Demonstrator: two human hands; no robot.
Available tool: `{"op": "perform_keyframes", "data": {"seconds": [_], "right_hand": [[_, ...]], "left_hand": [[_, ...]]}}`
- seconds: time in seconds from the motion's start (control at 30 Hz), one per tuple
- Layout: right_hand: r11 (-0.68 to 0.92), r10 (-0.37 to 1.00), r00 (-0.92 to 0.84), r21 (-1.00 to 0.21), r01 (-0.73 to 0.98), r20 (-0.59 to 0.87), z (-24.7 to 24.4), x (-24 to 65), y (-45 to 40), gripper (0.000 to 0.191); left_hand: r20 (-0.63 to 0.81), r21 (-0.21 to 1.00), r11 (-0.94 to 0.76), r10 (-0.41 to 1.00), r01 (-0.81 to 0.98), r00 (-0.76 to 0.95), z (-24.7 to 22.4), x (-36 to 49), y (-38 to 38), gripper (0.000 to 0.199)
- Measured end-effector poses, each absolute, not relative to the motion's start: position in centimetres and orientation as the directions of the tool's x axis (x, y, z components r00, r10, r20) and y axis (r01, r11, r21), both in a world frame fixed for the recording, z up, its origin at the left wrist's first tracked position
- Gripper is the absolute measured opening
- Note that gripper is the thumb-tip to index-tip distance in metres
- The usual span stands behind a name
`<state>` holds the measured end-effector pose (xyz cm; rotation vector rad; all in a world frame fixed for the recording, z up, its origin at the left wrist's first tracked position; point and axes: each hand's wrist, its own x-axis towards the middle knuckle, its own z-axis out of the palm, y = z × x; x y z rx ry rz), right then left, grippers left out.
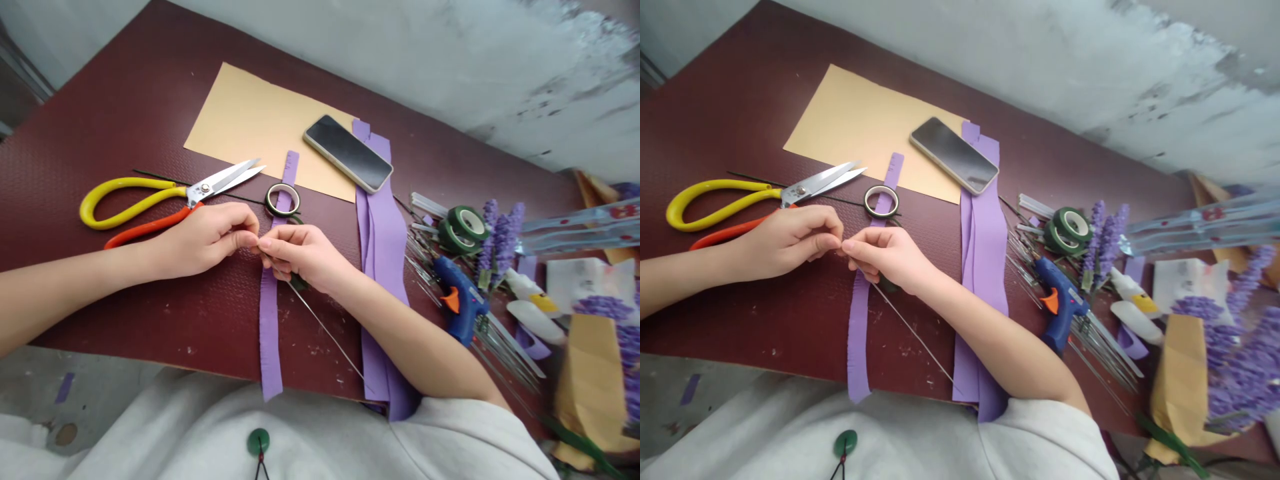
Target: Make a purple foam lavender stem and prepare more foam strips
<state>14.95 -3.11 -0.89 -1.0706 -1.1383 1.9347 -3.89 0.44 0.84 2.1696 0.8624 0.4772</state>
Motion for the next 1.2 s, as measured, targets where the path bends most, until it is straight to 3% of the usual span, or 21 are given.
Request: {"op": "perform_keyframes", "data": {"seconds": [0.27,0.57,1.0,1.2], "right_hand": [[-0.507,0.718,-0.553,-0.862,0.001,-0.423,-0.51,15.59,-2.28,0.043],[-0.507,0.722,-0.574,-0.860,-0.060,-0.386,-0.69,15.44,-2.36,0.038],[-0.531,0.747,-0.530,-0.840,-0.111,-0.402,-0.84,15.51,-2.15,0.021],[-0.525,0.748,-0.519,-0.847,-0.082,-0.413,-0.31,15.41,-2.20,0.027]], "left_hand": [[0.105,0.717,-0.557,0.681,0.419,0.725,0.62,-3.97,0.54,0.022],[0.144,0.682,-0.588,0.692,0.436,0.708,0.38,-3.74,0.43,0.025],[0.025,0.786,-0.423,0.750,0.451,0.661,0.37,-3.69,0.71,0.031],[-0.013,0.800,-0.390,0.749,0.456,0.663,0.42,-3.64,0.68,0.032]]}}
